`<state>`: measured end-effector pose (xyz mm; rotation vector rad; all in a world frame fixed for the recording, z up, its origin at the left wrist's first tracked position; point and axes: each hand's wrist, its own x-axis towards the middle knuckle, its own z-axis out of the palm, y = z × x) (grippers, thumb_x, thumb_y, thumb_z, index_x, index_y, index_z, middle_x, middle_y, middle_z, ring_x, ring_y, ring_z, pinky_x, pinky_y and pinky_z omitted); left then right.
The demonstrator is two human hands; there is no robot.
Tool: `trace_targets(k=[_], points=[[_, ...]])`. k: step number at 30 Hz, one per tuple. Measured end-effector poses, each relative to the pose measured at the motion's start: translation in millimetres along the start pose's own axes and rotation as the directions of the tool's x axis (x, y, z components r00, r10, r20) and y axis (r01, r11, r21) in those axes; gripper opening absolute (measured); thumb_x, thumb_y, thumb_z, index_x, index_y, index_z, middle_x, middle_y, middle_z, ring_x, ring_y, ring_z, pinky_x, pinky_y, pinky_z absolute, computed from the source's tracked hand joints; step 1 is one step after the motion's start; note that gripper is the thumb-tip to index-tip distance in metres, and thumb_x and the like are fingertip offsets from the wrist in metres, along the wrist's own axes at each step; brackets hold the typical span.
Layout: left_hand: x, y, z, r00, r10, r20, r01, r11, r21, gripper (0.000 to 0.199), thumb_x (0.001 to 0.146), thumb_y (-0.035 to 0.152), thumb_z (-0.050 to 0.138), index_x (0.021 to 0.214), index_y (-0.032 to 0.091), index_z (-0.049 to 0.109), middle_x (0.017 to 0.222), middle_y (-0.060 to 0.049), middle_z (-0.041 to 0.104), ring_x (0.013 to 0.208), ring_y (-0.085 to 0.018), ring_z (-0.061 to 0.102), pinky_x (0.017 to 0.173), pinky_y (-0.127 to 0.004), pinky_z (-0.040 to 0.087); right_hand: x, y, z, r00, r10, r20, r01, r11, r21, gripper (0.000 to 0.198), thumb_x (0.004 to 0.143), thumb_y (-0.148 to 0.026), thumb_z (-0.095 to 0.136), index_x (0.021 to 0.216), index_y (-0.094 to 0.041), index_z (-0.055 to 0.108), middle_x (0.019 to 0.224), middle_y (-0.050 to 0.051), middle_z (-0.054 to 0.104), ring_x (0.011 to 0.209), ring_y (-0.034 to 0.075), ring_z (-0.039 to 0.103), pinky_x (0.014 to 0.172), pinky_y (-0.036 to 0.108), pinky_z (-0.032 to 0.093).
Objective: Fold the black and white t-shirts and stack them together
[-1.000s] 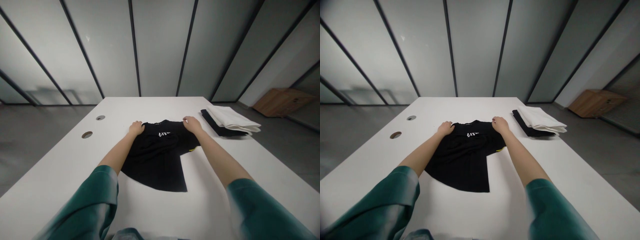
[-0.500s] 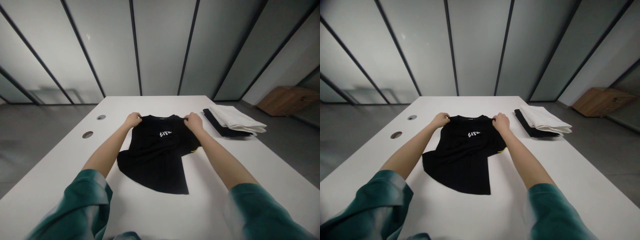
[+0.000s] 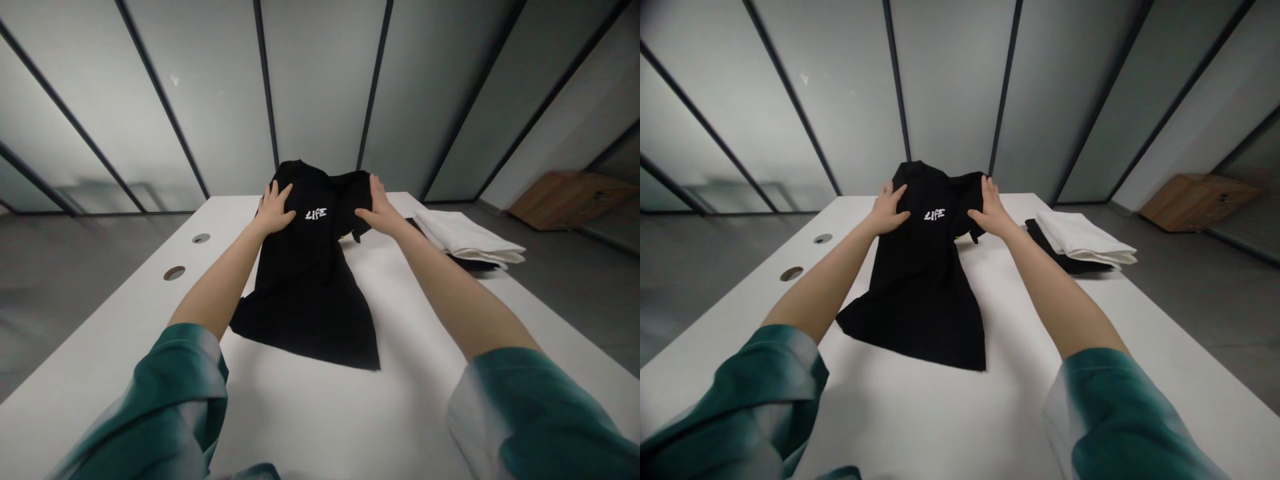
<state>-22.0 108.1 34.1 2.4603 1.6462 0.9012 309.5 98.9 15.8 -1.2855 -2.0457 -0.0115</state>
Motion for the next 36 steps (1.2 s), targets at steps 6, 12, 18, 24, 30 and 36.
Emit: trace_targets(k=[6,12,18,24,30,36], points=[[-75,-16,55,0.93,-0.159,0.333,0.079,0.967,0.241,0.07,0.092,0.055,0.048,0.146,0.01,0.046,0.15,-0.019,0.048,0.142,-0.033,0.041,0.116,-0.043,0.032,-85,-42,55,0.937,0.099,0.334,-0.079,0.994,-0.071,0.066,0.097,-0.051,0.043,0.152,-0.015,0.042,0.151,0.016,0.047,0.14,0.033,0.043,0.116,0.051,0.033],[-126,-30,86,0.87,-0.262,0.417,0.131,0.939,0.317,0.078,0.095,0.065,0.031,0.156,0.016,0.031,0.164,-0.016,0.024,0.151,-0.034,0.022,0.119,-0.051,0.023,-145,-70,90,0.823,0.05,0.565,0.082,0.975,-0.205,0.062,0.099,-0.055,0.038,0.153,-0.024,0.043,0.162,0.012,0.03,0.149,0.033,0.026,0.119,0.053,0.024],[-133,-35,81,0.855,-0.337,0.395,0.227,0.927,0.299,0.078,0.096,0.064,0.027,0.155,0.013,0.033,0.164,-0.014,0.023,0.152,-0.032,0.02,0.121,-0.048,0.02,-150,-38,75,0.827,0.178,0.533,0.022,0.937,-0.348,0.058,0.101,-0.047,0.03,0.153,-0.022,0.042,0.16,0.01,0.036,0.148,0.03,0.031,0.12,0.051,0.023],[-134,-45,67,0.863,-0.165,0.477,0.106,0.983,0.147,0.075,0.093,0.066,0.033,0.144,0.013,0.05,0.157,-0.014,0.039,0.147,-0.03,0.033,0.119,-0.04,0.028,-152,7,42,0.821,0.367,0.438,-0.12,0.86,-0.496,0.053,0.097,-0.031,0.036,0.145,-0.017,0.051,0.154,0.012,0.046,0.143,0.033,0.038,0.115,0.053,0.03],[-151,-42,52,0.896,0.075,0.438,-0.12,0.99,0.076,0.042,0.091,0.04,0.047,0.12,0.017,0.067,0.13,-0.013,0.064,0.123,-0.028,0.058,0.108,-0.039,0.043,-164,20,14,0.85,0.33,0.41,-0.083,0.854,-0.514,0.044,0.085,-0.022,0.048,0.122,-0.014,0.07,0.139,0.015,0.06,0.13,0.031,0.051,0.106,0.044,0.041],[-162,-28,41,0.911,0.02,0.412,-0.035,0.999,0.029,0.029,0.09,0.035,0.045,0.101,0.021,0.068,0.099,-0.008,0.07,0.097,-0.025,0.066,0.092,-0.039,0.052,-181,8,-5,0.852,0.286,0.44,-0.041,0.872,-0.487,0.031,0.085,-0.024,0.051,0.103,-0.017,0.075,0.118,0.014,0.07,0.112,0.03,0.062,0.097,0.04,0.046]])
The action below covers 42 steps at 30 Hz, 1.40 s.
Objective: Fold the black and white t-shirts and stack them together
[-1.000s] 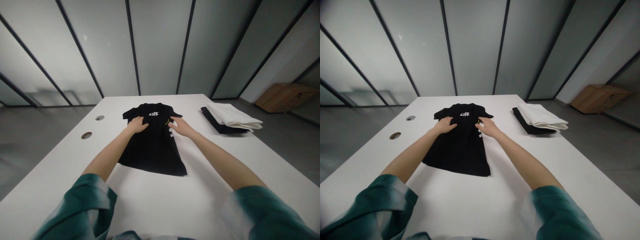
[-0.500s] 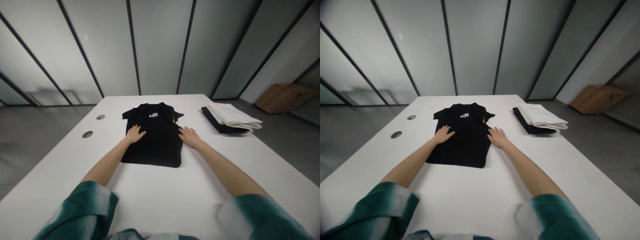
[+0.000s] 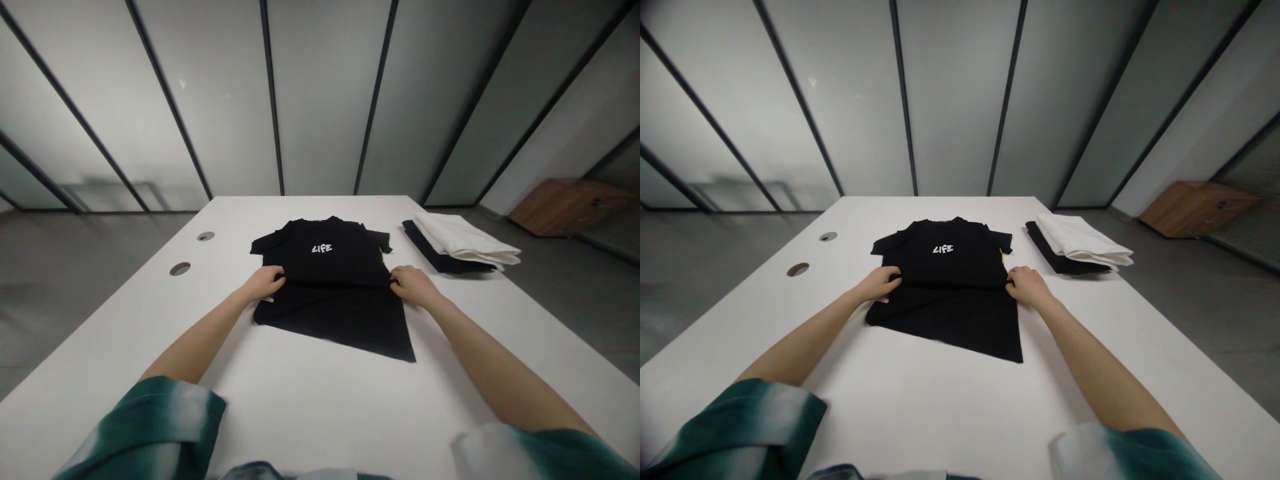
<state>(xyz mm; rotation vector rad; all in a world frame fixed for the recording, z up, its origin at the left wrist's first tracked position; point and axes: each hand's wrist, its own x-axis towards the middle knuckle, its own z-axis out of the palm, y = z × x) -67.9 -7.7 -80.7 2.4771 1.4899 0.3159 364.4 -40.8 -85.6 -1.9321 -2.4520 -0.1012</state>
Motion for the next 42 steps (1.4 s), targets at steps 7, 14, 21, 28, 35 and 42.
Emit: trace_targets(k=[7,14,21,28,35,42], points=[[22,2,6,0.997,0.079,-0.022,-0.078,0.996,0.037,0.045,0.082,0.032,0.057,0.123,0.017,0.064,0.139,-0.011,0.058,0.134,-0.028,0.049,0.115,-0.041,0.037,28,-22,2,0.987,-0.052,-0.151,0.081,0.977,0.196,0.051,0.096,-0.041,0.045,0.135,-0.012,0.061,0.146,0.017,0.054,0.136,0.03,0.048,0.115,0.045,0.035],[25,5,10,1.0,0.018,-0.017,-0.017,0.998,0.061,0.027,0.086,0.017,0.041,0.095,0.021,0.067,0.121,-0.01,0.068,0.117,-0.025,0.061,0.105,-0.038,0.046,38,-48,21,0.999,-0.032,0.014,0.031,0.993,0.115,0.058,0.099,-0.044,0.043,0.145,-0.009,0.05,0.153,0.02,0.044,0.142,0.033,0.041,0.114,0.047,0.036],[0,16,-13,0.996,0.024,0.082,-0.023,1.0,-0.014,0.025,0.085,0.022,0.041,0.093,0.023,0.065,0.093,-0.005,0.071,0.089,-0.023,0.066,0.086,-0.036,0.051,3,-49,-3,0.987,-0.161,0.015,0.16,0.984,0.076,0.048,0.096,-0.041,0.049,0.13,-0.01,0.064,0.126,0.019,0.064,0.117,0.032,0.06,0.101,0.042,0.047],[-13,20,-38,0.971,0.011,0.238,0.072,0.939,-0.338,0.026,0.087,0.036,0.044,0.093,0.022,0.065,0.084,-0.003,0.071,0.078,-0.02,0.066,0.075,-0.032,0.052,-12,-30,-39,0.974,-0.173,0.143,0.096,0.897,0.432,0.04,0.094,-0.05,0.048,0.105,-0.022,0.075,0.102,0.008,0.074,0.094,0.026,0.068,0.084,0.034,0.053],[-2,-24,-25,0.911,-0.368,-0.187,0.389,0.918,0.085,0.05,0.078,0.059,0.06,0.107,0.019,0.067,0.119,-0.016,0.066,0.114,-0.034,0.06,0.095,-0.042,0.049,49,23,-19,0.896,0.437,-0.077,-0.407,0.878,0.252,0.047,0.094,-0.04,0.048,0.122,-0.007,0.067,0.118,0.022,0.068,0.115,0.032,0.063,0.097,0.038,0.046],[4,-63,-25,0.841,-0.498,-0.212,0.503,0.863,-0.032,0.033,0.093,0.042,0.041,0.092,0.02,0.066,0.1,-0.011,0.074,0.098,-0.027,0.067,0.083,-0.033,0.05,72,33,21,0.885,0.465,-0.034,-0.457,0.879,0.138,0.043,0.091,-0.037,0.055,0.119,-0.008,0.067,0.123,0.026,0.063,0.119,0.037,0.059,0.096,0.045,0.047]])
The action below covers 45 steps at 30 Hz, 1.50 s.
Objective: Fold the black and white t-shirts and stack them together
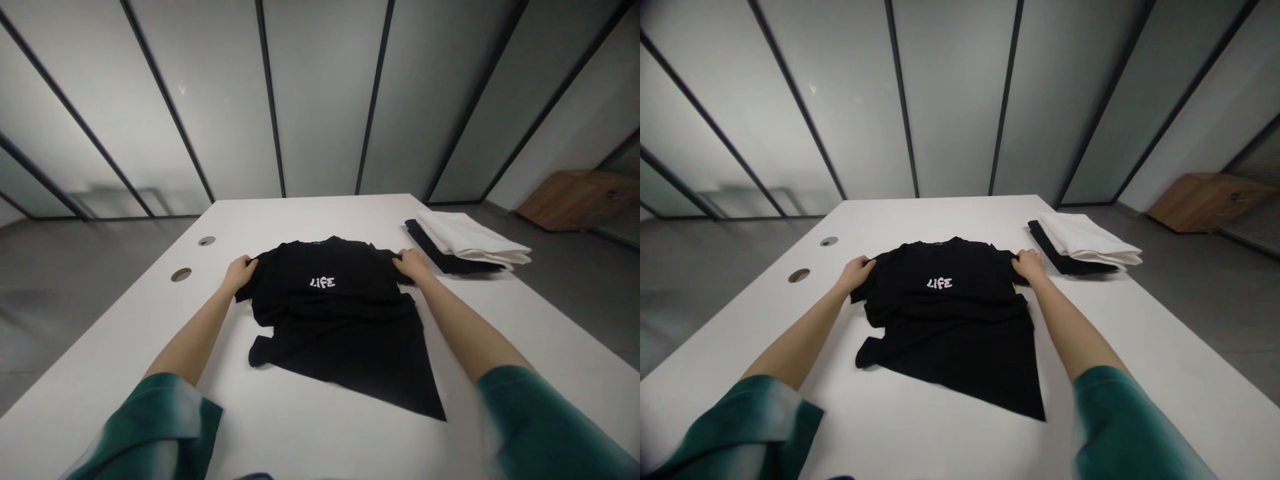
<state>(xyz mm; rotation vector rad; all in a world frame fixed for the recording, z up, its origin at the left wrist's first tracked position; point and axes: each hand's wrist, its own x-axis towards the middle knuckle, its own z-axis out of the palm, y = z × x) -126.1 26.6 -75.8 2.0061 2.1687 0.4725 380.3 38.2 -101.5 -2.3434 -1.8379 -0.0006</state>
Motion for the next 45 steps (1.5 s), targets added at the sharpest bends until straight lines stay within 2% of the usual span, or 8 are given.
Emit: trace_targets(k=[7,11,17,23,29,34,37,45], points=[[30,11,-14,0.991,-0.094,-0.096,0.091,0.995,-0.036,0.029,0.093,0.037,0.046,0.108,0.018,0.061,0.11,-0.013,0.07,0.108,-0.028,0.062,0.091,-0.037,0.048,17,2,-8,0.955,0.29,-0.066,-0.245,0.893,0.378,0.045,0.094,-0.029,0.048,0.13,-0.003,0.056,0.114,0.025,0.067,0.109,0.032,0.065,0.093,0.039,0.049],[23,48,-5,0.981,0.073,-0.177,-0.061,0.995,0.073,0.039,0.09,0.034,0.051,0.125,0.017,0.057,0.128,-0.017,0.06,0.123,-0.033,0.054,0.102,-0.045,0.044,21,1,-8,0.937,0.349,-0.002,-0.281,0.757,0.59,0.06,0.085,-0.028,0.059,0.141,-0.008,0.049,0.125,0.022,0.064,0.111,0.029,0.064,0.091,0.037,0.051],[-8,89,30,0.872,0.474,0.123,-0.486,0.868,0.099,0.056,0.091,0.051,0.051,0.136,0.018,0.055,0.148,-0.014,0.05,0.138,-0.031,0.043,0.116,-0.045,0.031,19,3,4,0.952,0.29,0.097,-0.264,0.618,0.741,0.055,0.073,-0.008,0.054,0.126,-0.009,0.065,0.105,0.016,0.071,0.082,0.024,0.068,0.071,0.034,0.056],[-14,98,57,0.853,0.44,0.28,-0.469,0.882,0.045,0.072,0.092,0.063,0.045,0.148,0.019,0.045,0.162,-0.014,0.032,0.15,-0.034,0.026,0.12,-0.051,0.023,27,5,-10,0.905,0.42,-0.064,-0.251,0.651,0.717,0.057,0.074,-0.007,0.053,0.13,-0.001,0.061,0.113,0.02,0.069,0.101,0.027,0.066,0.088,0.033,0.053],[-14,100,61,0.859,0.446,0.251,-0.474,0.878,0.064,0.075,0.092,0.065,0.043,0.15,0.017,0.043,0.163,-0.014,0.029,0.15,-0.033,0.025,0.122,-0.049,0.021,26,-33,-44,0.95,0.153,-0.272,-0.052,0.937,0.346,0.059,0.077,-0.008,0.055,0.135,-0.001,0.055,0.132,0.029,0.056,0.123,0.039,0.056,0.105,0.051,0.044],[-15,97,63,0.857,0.456,0.238,-0.48,0.876,0.047,0.074,0.093,0.065,0.042,0.15,0.017,0.044,0.162,-0.013,0.03,0.15,-0.032,0.026,0.121,-0.048,0.022,17,-90,-51,0.955,-0.261,-0.141,0.296,0.79,0.538,0.058,0.079,-0.019,0.059,0.136,-0.012,0.056,0.135,0.019,0.058,0.111,0.029,0.063,0.09,0.042,0.057],[-16,96,62,0.857,0.458,0.237,-0.481,0.876,0.046,0.073,0.093,0.064,0.042,0.149,0.018,0.045,0.162,-0.013,0.031,0.15,-0.032,0.027,0.121,-0.048,0.022,21,-99,-45,0.956,-0.267,-0.122,0.269,0.629,0.73,0.05,0.087,-0.024,0.047,0.136,-0.018,0.056,0.133,0.013,0.061,0.098,0.023,0.068,0.073,0.037,0.062],[-15,95,62,0.85,0.48,0.216,-0.497,0.867,0.033,0.072,0.093,0.064,0.043,0.148,0.018,0.047,0.161,-0.013,0.033,0.149,-0.032,0.029,0.12,-0.049,0.024,0,-56,5,0.933,-0.358,-0.039,0.357,0.906,0.226,0.054,0.092,-0.043,0.052,0.139,-0.016,0.057,0.149,0.017,0.051,0.137,0.035,0.047,0.113,0.05,0.038]])
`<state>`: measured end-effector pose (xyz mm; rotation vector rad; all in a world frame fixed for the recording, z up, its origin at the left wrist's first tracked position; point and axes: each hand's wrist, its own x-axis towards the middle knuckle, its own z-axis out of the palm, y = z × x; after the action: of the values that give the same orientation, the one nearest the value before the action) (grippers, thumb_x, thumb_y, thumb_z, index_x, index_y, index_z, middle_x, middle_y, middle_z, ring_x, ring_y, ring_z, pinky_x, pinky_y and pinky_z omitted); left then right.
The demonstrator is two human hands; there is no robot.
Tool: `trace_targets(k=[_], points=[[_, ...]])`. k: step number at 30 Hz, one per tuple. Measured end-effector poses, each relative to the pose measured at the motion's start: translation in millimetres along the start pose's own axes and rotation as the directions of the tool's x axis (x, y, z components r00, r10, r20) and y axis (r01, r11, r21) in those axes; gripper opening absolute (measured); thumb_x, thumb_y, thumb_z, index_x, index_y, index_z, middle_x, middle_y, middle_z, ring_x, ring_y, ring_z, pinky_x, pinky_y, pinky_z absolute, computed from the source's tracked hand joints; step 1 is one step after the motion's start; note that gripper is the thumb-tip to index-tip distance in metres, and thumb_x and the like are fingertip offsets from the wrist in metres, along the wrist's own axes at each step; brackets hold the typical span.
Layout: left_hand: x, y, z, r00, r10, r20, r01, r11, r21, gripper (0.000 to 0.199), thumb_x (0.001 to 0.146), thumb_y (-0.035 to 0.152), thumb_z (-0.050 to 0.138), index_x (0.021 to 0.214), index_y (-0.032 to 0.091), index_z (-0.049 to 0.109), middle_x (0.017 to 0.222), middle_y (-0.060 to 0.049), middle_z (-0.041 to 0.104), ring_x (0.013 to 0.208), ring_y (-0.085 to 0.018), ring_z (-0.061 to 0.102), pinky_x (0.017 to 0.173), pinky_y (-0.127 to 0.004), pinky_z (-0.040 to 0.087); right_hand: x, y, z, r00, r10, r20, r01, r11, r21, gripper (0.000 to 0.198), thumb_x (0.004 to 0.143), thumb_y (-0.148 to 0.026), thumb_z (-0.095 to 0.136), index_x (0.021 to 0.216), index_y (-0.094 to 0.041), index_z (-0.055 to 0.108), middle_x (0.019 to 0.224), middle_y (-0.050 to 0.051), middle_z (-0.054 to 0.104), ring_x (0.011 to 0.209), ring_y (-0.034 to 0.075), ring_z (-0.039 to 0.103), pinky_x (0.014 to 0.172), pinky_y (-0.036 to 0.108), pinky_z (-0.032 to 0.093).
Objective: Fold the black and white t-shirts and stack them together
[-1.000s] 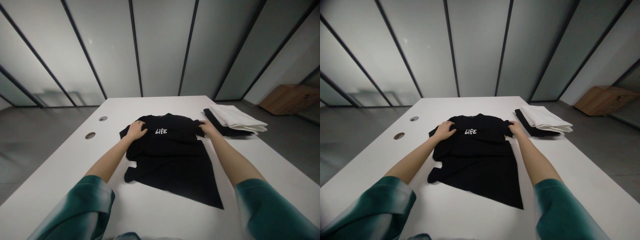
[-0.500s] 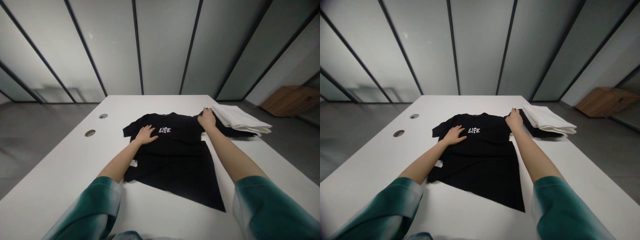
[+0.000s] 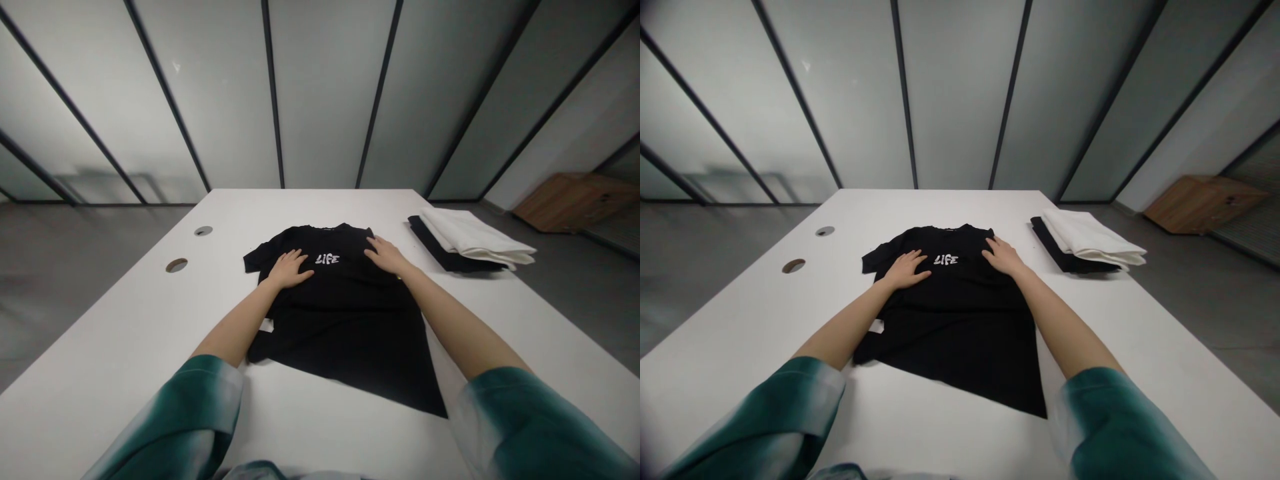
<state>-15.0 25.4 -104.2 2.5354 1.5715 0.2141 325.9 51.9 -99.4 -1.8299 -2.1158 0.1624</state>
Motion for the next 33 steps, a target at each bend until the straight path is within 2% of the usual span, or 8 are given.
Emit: trace_targets(k=[5,13,16,20,24,27,30,33], points=[[1,-1,2,1.0,0.001,0.002,-0.001,1.0,0.008,0.071,0.093,0.063,0.043,0.148,0.018,0.047,0.161,-0.014,0.034,0.149,-0.032,0.029,0.12,-0.049,0.024,-32,7,21,0.985,0.076,0.157,-0.047,0.982,-0.184,0.068,0.096,-0.06,0.039,0.152,-0.021,0.042,0.162,0.013,0.031,0.146,0.037,0.032,0.116,0.056,0.03],[-4,-2,-3,0.978,-0.049,-0.203,0.043,0.999,-0.034,0.046,0.095,0.042,0.044,0.128,0.017,0.063,0.138,-0.012,0.061,0.13,-0.027,0.053,0.112,-0.041,0.038,-37,13,21,0.998,0.052,0.035,-0.048,0.994,-0.102,0.064,0.099,-0.053,0.035,0.15,-0.015,0.045,0.156,0.015,0.041,0.144,0.031,0.039,0.117,0.049,0.031],[-8,-11,-16,0.912,-0.247,-0.328,0.254,0.967,-0.021,0.038,0.092,0.029,0.044,0.12,0.018,0.067,0.126,-0.013,0.066,0.121,-0.029,0.056,0.106,-0.045,0.041,-38,20,22,0.999,0.043,-0.003,-0.043,0.999,-0.031,0.061,0.1,-0.051,0.036,0.146,-0.014,0.05,0.152,0.015,0.047,0.142,0.029,0.042,0.118,0.045,0.033],[-16,-40,-31,0.788,-0.494,-0.369,0.524,0.851,-0.021,0.055,0.082,0.037,0.058,0.133,0.016,0.06,0.139,-0.017,0.056,0.131,-0.037,0.048,0.108,-0.049,0.039,-37,24,24,0.999,0.02,-0.026,-0.02,1.0,0.003,0.057,0.099,-0.049,0.038,0.141,-0.014,0.056,0.148,0.015,0.052,0.14,0.029,0.045,0.118,0.046,0.032],[-23,-73,-35,0.856,-0.493,-0.157,0.496,0.868,-0.021,0.058,0.08,0.039,0.059,0.135,0.021,0.059,0.139,-0.012,0.06,0.126,-0.034,0.054,0.103,-0.043,0.044,-36,24,23,0.999,0.004,-0.038,-0.003,1.0,0.009,0.056,0.099,-0.048,0.039,0.139,-0.014,0.058,0.146,0.015,0.054,0.138,0.03,0.047,0.117,0.047,0.034],[-24,-86,-33,0.864,-0.475,-0.165,0.468,0.88,-0.083,0.042,0.087,0.035,0.051,0.125,0.023,0.067,0.128,-0.01,0.068,0.119,-0.029,0.06,0.098,-0.037,0.047,-37,22,22,0.999,0.007,-0.034,-0.007,1.0,0.0,0.056,0.1,-0.047,0.038,0.139,-0.013,0.058,0.146,0.016,0.053,0.138,0.029,0.048,0.117,0.046,0.034],[-22,-93,-32,0.738,-0.621,-0.265,0.584,0.784,-0.21,0.044,0.096,0.04,0.035,0.11,0.019,0.072,0.116,-0.015,0.072,0.113,-0.032,0.063,0.094,-0.041,0.048,-37,21,21,0.999,0.015,-0.028,-0.015,1.0,-0.008,0.055,0.1,-0.047,0.039,0.139,-0.015,0.058,0.146,0.014,0.054,0.138,0.029,0.048,0.117,0.046,0.034],[-21,-98,-32,0.599,-0.729,-0.331,0.64,0.684,-0.349,0.053,0.097,0.046,0.031,0.12,0.014,0.066,0.122,-0.019,0.069,0.116,-0.034,0.062,0.097,-0.045,0.047,-38,21,21,1.0,0.017,-0.022,-0.017,1.0,-0.013,0.054,0.1,-0.047,0.038,0.139,-0.016,0.058,0.146,0.012,0.055,0.137,0.029,0.048,0.116,0.046,0.035]])
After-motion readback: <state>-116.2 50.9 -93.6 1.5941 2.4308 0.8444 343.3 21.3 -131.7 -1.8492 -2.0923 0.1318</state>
